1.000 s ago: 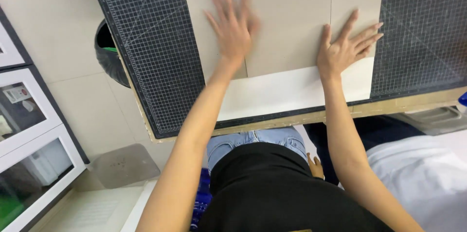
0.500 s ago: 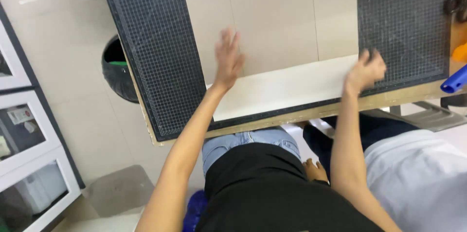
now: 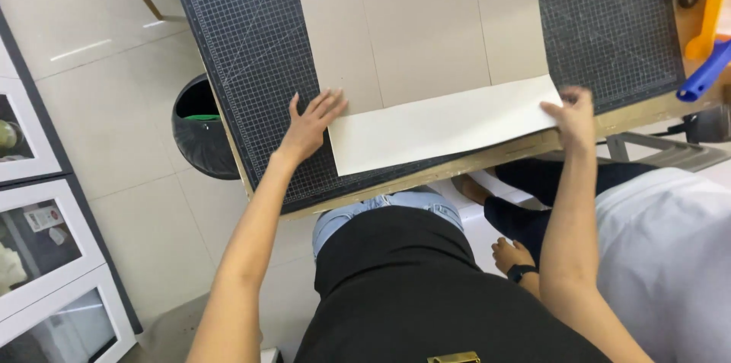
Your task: The person applies adhesive to a large sheet on a cutting mat using a roller, then places a smaller beige paper on top and smooths it with a squeegee. The process is repeated for a second sheet.
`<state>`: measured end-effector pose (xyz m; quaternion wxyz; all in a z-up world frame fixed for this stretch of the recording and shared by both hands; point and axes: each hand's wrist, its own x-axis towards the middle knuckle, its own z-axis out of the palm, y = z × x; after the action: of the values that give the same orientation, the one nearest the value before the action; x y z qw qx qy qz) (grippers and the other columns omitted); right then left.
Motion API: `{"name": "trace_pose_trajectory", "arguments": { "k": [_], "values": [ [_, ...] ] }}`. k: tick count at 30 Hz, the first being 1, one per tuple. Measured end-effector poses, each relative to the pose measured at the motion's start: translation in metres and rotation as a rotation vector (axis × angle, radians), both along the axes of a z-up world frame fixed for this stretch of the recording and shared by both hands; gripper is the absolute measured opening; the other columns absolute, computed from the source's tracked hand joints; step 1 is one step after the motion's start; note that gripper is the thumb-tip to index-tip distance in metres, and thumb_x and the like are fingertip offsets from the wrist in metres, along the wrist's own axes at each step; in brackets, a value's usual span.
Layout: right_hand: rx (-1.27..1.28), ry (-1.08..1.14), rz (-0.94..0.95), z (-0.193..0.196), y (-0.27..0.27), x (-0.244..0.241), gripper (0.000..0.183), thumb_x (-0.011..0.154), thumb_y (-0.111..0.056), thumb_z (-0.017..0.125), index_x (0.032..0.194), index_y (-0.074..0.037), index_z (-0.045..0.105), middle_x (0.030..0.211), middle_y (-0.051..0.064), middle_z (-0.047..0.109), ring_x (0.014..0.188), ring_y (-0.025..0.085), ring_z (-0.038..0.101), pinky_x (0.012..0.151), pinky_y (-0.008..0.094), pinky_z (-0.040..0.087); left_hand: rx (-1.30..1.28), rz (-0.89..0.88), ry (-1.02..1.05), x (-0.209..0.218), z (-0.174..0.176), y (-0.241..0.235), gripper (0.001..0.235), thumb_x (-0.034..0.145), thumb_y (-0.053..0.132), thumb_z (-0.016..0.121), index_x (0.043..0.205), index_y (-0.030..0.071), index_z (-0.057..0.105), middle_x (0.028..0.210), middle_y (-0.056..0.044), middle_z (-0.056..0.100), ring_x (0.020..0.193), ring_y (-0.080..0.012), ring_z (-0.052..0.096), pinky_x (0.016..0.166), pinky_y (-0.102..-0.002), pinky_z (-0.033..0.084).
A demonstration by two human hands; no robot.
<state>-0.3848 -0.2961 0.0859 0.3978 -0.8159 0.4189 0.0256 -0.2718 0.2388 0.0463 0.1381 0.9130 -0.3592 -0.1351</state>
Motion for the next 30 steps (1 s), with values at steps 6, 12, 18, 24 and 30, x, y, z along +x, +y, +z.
{"name": "trace_pose_trajectory", "arguments": {
  "k": [6,12,18,24,30],
  "values": [
    [0.608,-0.234,-0.068,0.073,-0.014,-0.004,0.036,0.087,-0.005,0.067,0.121,-0.016,0.068,0.109,0.002,0.069,0.087,0.008,0.066,0.071,0.014,0.055,-0.067,-0.157,-0.214,0.023,0.007,0.014,0.101,0.072,-0.026,0.046,0.160,0.020,0.027,0.167,-0.007,0.024,0.154,-0.0262,0.021,0.115,-0.062,0.013],
    [0.883,-0.520,-0.334,0.123,-0.016,-0.015,0.036,0.077,-0.004,0.068,0.112,-0.001,0.072,0.103,0.006,0.075,0.085,0.011,0.074,0.080,0.007,0.063,-0.428,-0.100,-0.313,0.058,0.006,-0.010,0.057,0.095,-0.007,0.061,0.146,0.019,0.052,0.154,-0.004,0.047,0.146,-0.0270,0.042,0.115,-0.052,0.007],
    [0.949,-0.866,-0.162,0.204,0.005,-0.005,0.058,0.089,-0.048,0.059,0.114,0.002,0.074,0.101,0.012,0.076,0.093,0.019,0.075,0.075,0.020,0.065,-0.996,-0.051,-0.168,0.081,0.121,-0.010,0.011,0.094,0.005,0.070,0.104,0.003,0.074,0.109,-0.013,0.073,0.102,-0.0276,0.070,0.100,-0.041,0.046],
    [0.515,-0.810,0.390,0.209,-0.042,0.081,0.030,0.098,-0.039,0.044,0.120,-0.019,0.052,0.138,0.002,0.050,0.129,0.011,0.049,0.080,0.019,0.034,-1.210,0.580,0.103,0.120,0.205,0.048,0.038,0.099,0.023,0.074,0.076,0.016,0.044,0.078,0.007,0.044,0.073,-0.0060,0.038,0.067,-0.028,0.033],
    [1.081,-0.864,0.154,0.205,0.036,0.234,0.021,0.092,-0.032,0.057,0.095,-0.016,0.070,0.112,0.009,0.075,0.115,0.029,0.074,0.111,0.054,0.061,-1.161,0.957,0.514,0.175,0.126,0.044,0.022,0.099,0.034,0.067,0.087,0.022,0.055,0.079,0.009,0.056,0.068,-0.0028,0.051,0.060,-0.022,0.042]
  ]
}}
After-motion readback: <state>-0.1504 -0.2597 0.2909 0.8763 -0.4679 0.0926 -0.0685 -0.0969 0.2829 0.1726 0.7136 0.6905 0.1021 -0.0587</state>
